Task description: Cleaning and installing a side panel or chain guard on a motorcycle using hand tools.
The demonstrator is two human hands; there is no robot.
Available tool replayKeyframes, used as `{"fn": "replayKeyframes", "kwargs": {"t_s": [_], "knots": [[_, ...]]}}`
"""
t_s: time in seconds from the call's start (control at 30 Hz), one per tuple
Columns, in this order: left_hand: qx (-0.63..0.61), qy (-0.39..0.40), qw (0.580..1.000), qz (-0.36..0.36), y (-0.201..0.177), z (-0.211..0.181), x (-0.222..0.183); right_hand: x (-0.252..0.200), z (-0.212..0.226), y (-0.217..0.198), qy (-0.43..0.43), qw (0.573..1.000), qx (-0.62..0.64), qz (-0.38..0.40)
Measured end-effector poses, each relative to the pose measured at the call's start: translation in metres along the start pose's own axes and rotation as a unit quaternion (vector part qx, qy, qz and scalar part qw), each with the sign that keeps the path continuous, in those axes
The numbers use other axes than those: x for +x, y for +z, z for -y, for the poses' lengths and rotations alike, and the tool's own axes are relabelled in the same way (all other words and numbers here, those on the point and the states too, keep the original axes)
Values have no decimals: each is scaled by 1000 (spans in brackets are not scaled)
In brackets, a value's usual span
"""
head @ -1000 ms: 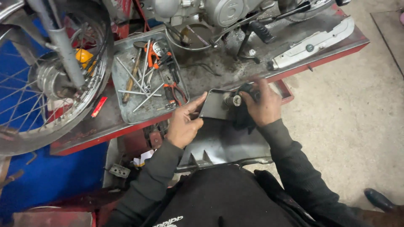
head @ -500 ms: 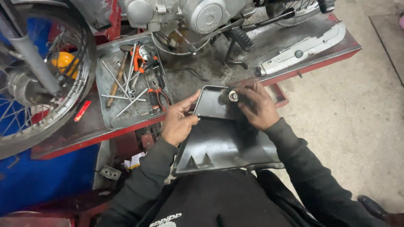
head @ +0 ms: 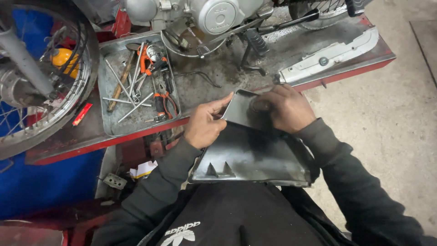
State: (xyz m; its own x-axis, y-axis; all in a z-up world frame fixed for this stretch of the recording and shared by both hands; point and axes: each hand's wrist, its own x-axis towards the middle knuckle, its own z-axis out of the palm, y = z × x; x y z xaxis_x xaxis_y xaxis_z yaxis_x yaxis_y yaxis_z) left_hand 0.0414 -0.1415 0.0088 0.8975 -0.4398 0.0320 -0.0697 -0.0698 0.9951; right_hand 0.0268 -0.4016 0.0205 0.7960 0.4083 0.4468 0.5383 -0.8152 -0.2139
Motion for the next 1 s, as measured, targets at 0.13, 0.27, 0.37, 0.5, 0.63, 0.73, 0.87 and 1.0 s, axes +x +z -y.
{"fn": "replayKeyframes", "kwargs": {"t_s": [0.13,0.27,0.37,0.5,0.63,0.73,0.87,1.0], "knots": [[-18,-7,1000,-8,-1,8,5,-24,-42,10,126,987,-46,90],[-6,-1,1000,-12,5,-18,3,-14,-39,-17,155,983,94,-4],[0,14,1000,1,11,-11,13,-4,-19,-28,44,992,112,-47],[41,12,999,-8,19,-25,11,5,-7,-26,-119,991,29,-54],[44,10,999,-19,24,-34,9,4,3,-30,-161,984,-57,-57],[95,16,995,-21,25,-32,10,1,3,-30,-115,992,-15,-49],[114,6,993,-17,27,-46,6,-15,-6,-26,-84,993,-73,-40],[95,6,995,-6,28,-47,4,-28,-11,-8,121,991,61,-16]]}}
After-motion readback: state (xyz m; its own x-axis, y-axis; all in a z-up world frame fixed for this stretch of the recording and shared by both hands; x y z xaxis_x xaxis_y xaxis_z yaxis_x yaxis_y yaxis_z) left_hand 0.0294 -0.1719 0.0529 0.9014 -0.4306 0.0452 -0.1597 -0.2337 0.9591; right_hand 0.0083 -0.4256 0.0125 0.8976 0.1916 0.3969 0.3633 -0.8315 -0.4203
